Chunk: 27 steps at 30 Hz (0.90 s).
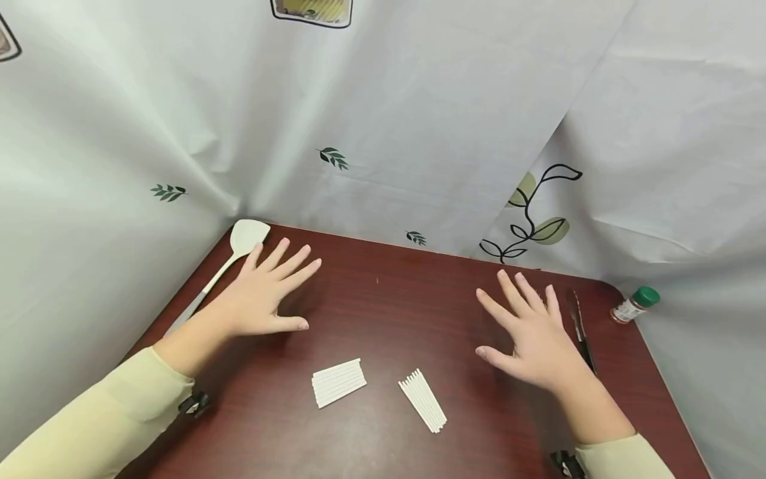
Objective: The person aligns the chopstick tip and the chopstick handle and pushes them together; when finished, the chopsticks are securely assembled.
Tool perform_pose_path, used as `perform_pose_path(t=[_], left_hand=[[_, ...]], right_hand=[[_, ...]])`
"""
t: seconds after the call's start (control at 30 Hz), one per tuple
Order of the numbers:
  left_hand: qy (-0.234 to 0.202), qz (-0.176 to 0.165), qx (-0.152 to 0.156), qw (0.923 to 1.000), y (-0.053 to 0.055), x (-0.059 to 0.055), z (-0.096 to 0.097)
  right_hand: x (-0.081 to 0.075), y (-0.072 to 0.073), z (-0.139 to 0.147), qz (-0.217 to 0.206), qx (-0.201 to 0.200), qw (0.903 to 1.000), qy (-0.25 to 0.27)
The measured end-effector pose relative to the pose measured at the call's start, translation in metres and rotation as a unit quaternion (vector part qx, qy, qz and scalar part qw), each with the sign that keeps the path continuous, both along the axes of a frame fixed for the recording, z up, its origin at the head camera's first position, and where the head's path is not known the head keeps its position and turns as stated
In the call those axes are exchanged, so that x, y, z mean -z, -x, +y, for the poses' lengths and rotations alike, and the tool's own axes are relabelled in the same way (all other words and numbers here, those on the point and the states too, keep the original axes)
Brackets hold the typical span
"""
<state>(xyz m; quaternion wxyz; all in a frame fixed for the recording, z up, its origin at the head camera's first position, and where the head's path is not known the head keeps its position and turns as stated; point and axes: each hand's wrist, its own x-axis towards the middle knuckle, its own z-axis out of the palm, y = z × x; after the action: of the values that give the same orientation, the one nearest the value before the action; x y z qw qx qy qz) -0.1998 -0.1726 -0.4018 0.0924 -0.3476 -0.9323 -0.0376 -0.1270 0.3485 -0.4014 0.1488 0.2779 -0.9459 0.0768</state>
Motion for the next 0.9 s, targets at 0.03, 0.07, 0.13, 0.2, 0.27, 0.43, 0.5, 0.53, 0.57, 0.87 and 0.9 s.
perform_pose_path(t=[0.03, 0.07, 0.13, 0.2, 0.27, 0.43, 0.5, 0.53, 0.57, 0.87, 0.9], left_hand=[[-0.006, -0.004, 0.002, 1.0000, -0.001, 0.002, 0.002], [-0.012, -0.010, 0.005, 0.9999, -0.002, 0.005, 0.005], [-0.025, -0.020, 0.010, 0.9994, -0.004, 0.011, 0.011], [-0.036, -0.031, 0.012, 0.9988, -0.008, 0.018, 0.017], [-0.048, -0.041, 0.012, 0.9979, -0.012, 0.026, 0.023], [-0.084, -0.069, 0.012, 0.9940, -0.024, 0.045, 0.031], [-0.105, -0.089, 0.010, 0.9905, -0.029, 0.055, 0.033], [-0.113, -0.096, 0.009, 0.9889, -0.030, 0.061, 0.035], [-0.127, -0.107, 0.009, 0.9860, -0.033, 0.065, 0.036], [-0.205, -0.143, -0.015, 0.9682, -0.055, 0.094, 0.055], [-0.208, -0.137, -0.020, 0.9682, -0.058, 0.096, 0.057]], right_hand=[[0.004, -0.002, -0.002, 0.005, 0.002, 0.9999, 0.013], [0.007, -0.004, -0.005, 0.006, 0.006, 0.9996, 0.028], [0.016, -0.008, -0.013, 0.007, 0.022, 0.9979, 0.060], [0.026, -0.012, -0.022, 0.006, 0.041, 0.9947, 0.095], [0.036, -0.015, -0.031, 0.010, 0.053, 0.9906, 0.126], [0.054, -0.020, -0.048, 0.050, 0.044, 0.9766, 0.204], [0.061, -0.022, -0.053, 0.062, 0.034, 0.9688, 0.237], [0.064, -0.023, -0.056, 0.063, 0.032, 0.9652, 0.252], [0.067, -0.024, -0.059, 0.063, 0.031, 0.9618, 0.265], [0.099, -0.037, -0.093, 0.049, 0.074, 0.9455, 0.313], [0.101, -0.038, -0.096, 0.046, 0.080, 0.9451, 0.313]])
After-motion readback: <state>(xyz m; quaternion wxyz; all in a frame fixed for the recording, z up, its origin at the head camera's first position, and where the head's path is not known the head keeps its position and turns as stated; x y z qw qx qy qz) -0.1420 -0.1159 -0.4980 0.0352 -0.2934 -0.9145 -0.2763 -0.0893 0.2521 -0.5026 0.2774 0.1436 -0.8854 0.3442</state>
